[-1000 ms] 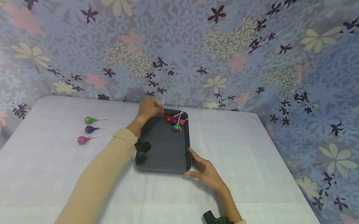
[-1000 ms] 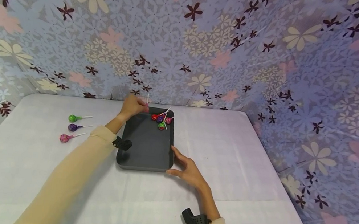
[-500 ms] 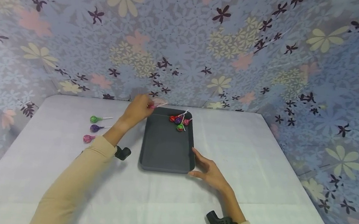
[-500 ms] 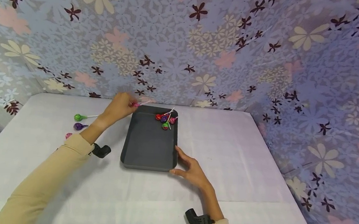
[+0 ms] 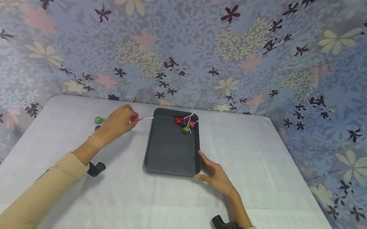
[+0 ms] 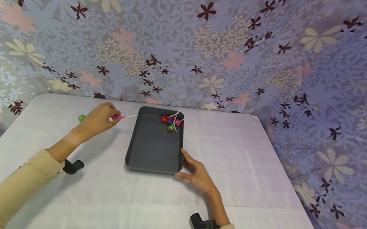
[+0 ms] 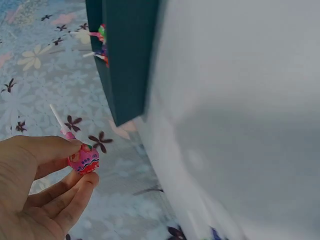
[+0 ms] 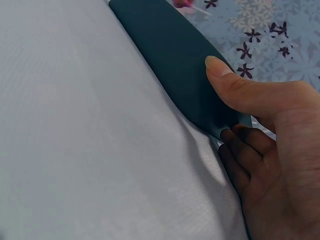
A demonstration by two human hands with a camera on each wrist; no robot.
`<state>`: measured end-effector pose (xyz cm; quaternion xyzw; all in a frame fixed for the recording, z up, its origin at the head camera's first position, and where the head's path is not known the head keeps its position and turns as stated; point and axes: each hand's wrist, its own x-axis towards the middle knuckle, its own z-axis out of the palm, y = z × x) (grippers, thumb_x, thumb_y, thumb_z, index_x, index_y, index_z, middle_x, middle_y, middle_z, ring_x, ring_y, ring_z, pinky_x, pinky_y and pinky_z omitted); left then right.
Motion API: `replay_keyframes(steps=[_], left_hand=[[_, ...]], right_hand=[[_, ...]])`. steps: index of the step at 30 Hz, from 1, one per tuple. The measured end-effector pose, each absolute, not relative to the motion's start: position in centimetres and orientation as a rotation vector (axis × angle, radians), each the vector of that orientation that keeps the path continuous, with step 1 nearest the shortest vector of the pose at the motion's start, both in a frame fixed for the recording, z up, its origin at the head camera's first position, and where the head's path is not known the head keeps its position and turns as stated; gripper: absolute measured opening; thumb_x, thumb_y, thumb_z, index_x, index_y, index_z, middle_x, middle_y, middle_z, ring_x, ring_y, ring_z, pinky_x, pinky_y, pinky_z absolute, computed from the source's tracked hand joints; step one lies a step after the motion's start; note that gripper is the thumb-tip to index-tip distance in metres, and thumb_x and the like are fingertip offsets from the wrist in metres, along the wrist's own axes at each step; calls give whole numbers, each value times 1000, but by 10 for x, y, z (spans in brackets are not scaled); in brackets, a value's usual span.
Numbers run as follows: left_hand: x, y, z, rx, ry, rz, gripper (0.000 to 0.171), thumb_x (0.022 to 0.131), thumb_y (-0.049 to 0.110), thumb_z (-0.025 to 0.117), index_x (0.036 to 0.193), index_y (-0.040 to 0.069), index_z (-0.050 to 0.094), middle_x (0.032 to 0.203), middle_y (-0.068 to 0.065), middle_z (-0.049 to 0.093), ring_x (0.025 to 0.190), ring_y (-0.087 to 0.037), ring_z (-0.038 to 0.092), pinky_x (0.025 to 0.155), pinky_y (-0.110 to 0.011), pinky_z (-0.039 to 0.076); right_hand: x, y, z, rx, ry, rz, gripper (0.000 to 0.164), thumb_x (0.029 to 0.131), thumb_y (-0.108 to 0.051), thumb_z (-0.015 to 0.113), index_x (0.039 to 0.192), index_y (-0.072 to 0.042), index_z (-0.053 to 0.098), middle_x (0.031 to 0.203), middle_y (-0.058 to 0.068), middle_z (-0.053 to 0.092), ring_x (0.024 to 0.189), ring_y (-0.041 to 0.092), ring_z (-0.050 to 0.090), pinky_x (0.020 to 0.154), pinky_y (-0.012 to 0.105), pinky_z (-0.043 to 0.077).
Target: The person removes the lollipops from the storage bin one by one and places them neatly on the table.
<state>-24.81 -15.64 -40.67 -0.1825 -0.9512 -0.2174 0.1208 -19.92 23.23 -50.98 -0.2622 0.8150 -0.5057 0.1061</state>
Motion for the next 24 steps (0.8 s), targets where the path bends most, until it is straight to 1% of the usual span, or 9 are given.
replay_keyframes(steps=[4,10,14,21,24], left_hand=[[-234,-172,-414,-520,-2803,-647,15,87,1,66,97,-9,73,92,-19,64,88,-30,61,79,-44,54],[-215,-194,-421,-463,-2845,-655,16,86,1,68,99,-7,73,98,-23,65,92,-35,64,80,-48,56],[-205,-206,-425,-411,-2868,-643,17,85,1,69,99,-8,73,100,-24,64,94,-37,62,84,-51,53],[-193,-224,-432,-372,-2923,-627,13,82,-1,72,93,-9,74,85,-19,67,76,-27,60,73,-45,55],[-188,-231,-435,-367,-2963,-639,14,82,-2,72,94,-9,73,86,-20,69,77,-28,62,75,-46,56]], right_hand=[[-200,232,-512,-791,2385,-1504,87,83,-20,77,154,-10,28,161,8,23,147,28,25,109,9,25],[-202,233,-512,-778,2374,-1521,87,83,-21,78,154,-13,29,161,5,24,147,28,26,109,9,26],[-202,233,-512,-769,2371,-1527,86,83,-21,78,154,-14,30,161,5,24,147,28,25,109,8,26],[-202,232,-512,-767,2378,-1508,87,83,-22,77,154,-14,29,161,5,23,147,28,25,108,8,26],[-202,232,-511,-763,2379,-1507,87,83,-22,78,154,-14,29,161,5,24,147,27,26,108,8,26]])
